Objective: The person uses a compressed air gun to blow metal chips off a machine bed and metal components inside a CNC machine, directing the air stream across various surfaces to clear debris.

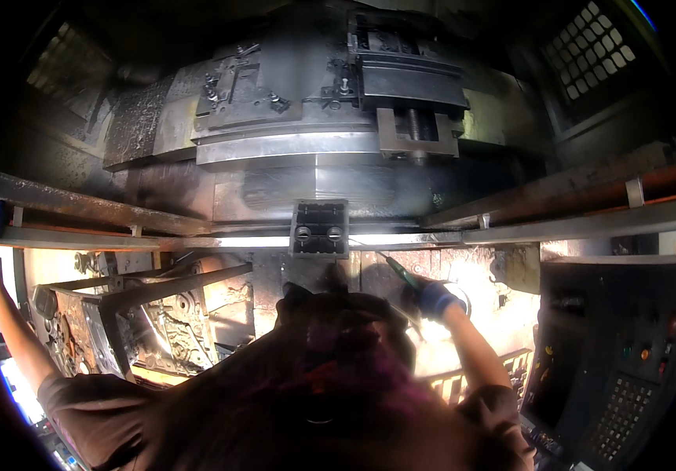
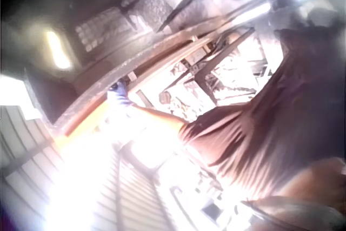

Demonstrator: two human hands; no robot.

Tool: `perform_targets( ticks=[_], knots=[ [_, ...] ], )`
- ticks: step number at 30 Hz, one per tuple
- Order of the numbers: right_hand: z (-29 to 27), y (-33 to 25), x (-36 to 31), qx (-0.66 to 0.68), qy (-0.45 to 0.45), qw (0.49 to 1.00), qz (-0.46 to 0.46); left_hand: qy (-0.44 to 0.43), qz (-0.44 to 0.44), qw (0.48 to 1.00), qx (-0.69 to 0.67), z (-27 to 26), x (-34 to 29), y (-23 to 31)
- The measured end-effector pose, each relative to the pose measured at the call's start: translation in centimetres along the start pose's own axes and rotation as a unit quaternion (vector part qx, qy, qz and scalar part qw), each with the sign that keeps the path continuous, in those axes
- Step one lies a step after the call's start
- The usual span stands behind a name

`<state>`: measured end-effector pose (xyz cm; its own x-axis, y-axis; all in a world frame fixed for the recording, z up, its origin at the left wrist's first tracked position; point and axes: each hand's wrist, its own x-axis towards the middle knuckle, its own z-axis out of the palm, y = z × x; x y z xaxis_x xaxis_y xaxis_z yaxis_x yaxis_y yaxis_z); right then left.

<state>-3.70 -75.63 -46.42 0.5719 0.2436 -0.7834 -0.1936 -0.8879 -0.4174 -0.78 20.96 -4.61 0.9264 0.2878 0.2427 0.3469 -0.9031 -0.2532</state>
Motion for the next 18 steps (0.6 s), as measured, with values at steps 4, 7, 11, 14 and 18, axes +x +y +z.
perform_targets(
  ticks=[4, 7, 11, 14, 18],
  knots=[
    [-1.6, -4.4, -4.1, 0.021, -0.023, 0.996, 0.084, 0.014, 0.002, 1.000, 0.020, 0.0, 0.0, 0.4],
    [-1.2, -3.1, -3.1, -0.105, -0.048, 0.993, -0.016, 0.021, 0.006, 0.999, 0.034, -0.6, 0.3, 0.7],
    [-1.6, -5.0, -3.6, -0.018, -0.023, 0.997, 0.066, 0.026, 0.009, 0.998, 0.048, -0.8, 0.2, 1.5],
    [0.4, -0.9, -0.6, -0.028, -0.001, 0.999, 0.043, 0.030, 0.010, 0.998, 0.055, -0.9, 0.0, 1.8],
    [0.8, 0.8, 0.4, -0.152, 0.058, 0.985, -0.064, 0.039, 0.014, 0.997, 0.064, -1.3, -0.1, 2.2]
  ],
)
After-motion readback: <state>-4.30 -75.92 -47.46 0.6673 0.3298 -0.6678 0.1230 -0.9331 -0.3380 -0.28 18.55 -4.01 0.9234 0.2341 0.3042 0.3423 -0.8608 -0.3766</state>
